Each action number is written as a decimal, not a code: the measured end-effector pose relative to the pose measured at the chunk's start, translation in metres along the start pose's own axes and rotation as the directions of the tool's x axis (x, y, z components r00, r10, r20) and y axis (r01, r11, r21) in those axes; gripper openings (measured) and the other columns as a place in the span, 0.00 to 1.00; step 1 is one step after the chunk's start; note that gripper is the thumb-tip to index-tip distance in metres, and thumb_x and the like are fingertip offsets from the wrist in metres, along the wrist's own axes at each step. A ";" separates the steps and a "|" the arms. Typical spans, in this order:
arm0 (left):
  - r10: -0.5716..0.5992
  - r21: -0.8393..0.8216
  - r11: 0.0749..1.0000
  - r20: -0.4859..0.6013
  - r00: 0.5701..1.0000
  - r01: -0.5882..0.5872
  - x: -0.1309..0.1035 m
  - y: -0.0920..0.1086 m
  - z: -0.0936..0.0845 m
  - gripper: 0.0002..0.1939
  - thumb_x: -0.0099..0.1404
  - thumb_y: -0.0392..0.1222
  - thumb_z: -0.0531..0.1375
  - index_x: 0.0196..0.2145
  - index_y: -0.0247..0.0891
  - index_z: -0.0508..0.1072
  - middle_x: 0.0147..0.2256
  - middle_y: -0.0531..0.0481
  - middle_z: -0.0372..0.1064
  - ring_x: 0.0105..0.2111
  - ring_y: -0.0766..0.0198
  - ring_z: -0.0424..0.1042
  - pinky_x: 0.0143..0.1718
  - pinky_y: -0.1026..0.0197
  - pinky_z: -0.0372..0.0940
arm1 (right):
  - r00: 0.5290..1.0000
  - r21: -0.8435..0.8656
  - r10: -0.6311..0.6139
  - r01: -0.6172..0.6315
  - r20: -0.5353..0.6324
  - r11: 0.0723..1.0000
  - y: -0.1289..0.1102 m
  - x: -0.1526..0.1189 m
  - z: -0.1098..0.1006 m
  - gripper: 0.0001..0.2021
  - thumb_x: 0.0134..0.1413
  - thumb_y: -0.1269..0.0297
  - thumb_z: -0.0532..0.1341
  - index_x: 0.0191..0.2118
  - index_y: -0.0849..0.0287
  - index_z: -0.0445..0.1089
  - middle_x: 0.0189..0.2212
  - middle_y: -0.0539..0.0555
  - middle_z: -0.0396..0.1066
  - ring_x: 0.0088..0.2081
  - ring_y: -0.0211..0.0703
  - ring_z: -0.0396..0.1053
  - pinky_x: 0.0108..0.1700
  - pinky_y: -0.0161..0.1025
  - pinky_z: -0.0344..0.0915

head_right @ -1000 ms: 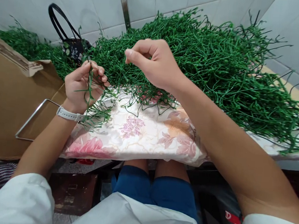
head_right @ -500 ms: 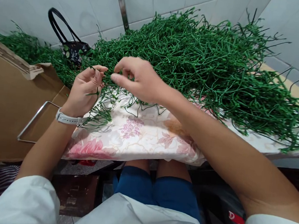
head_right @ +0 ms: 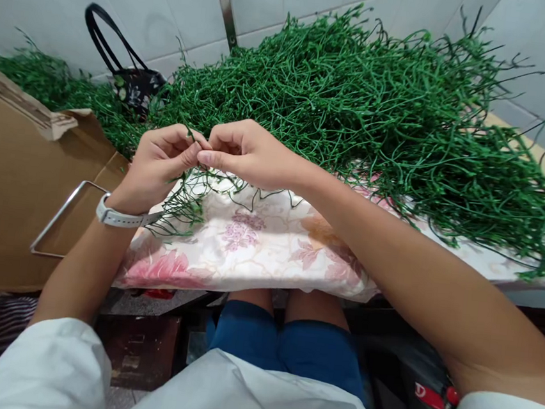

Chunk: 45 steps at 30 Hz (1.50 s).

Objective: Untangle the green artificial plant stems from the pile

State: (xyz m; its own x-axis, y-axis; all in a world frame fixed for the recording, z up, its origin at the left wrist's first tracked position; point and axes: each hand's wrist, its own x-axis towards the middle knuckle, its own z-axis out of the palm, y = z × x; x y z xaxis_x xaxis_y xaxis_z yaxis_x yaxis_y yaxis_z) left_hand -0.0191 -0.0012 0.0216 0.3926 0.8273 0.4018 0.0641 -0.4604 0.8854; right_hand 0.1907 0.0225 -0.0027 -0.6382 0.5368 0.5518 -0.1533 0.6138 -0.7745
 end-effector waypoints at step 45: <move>-0.018 -0.196 0.974 0.435 0.900 0.115 -0.010 -0.010 0.008 0.25 0.53 0.57 0.77 0.20 0.36 0.72 0.18 0.52 0.65 0.18 0.72 0.63 0.22 0.65 0.57 | 0.807 0.360 -0.061 -0.193 0.587 0.913 -0.001 -0.008 -0.008 0.18 0.70 0.58 0.66 0.31 0.65 0.68 0.25 0.44 0.60 0.28 0.28 0.56 0.33 0.30 0.54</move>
State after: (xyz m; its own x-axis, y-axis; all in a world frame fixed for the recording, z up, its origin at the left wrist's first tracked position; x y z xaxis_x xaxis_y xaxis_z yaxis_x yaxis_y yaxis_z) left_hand -0.0168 -0.0075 0.0069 0.7514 0.6132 0.2437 -0.0724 -0.2905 0.9541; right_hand 0.2020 0.0215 -0.0038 -0.9489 0.0558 0.3107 -0.2882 0.2481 -0.9249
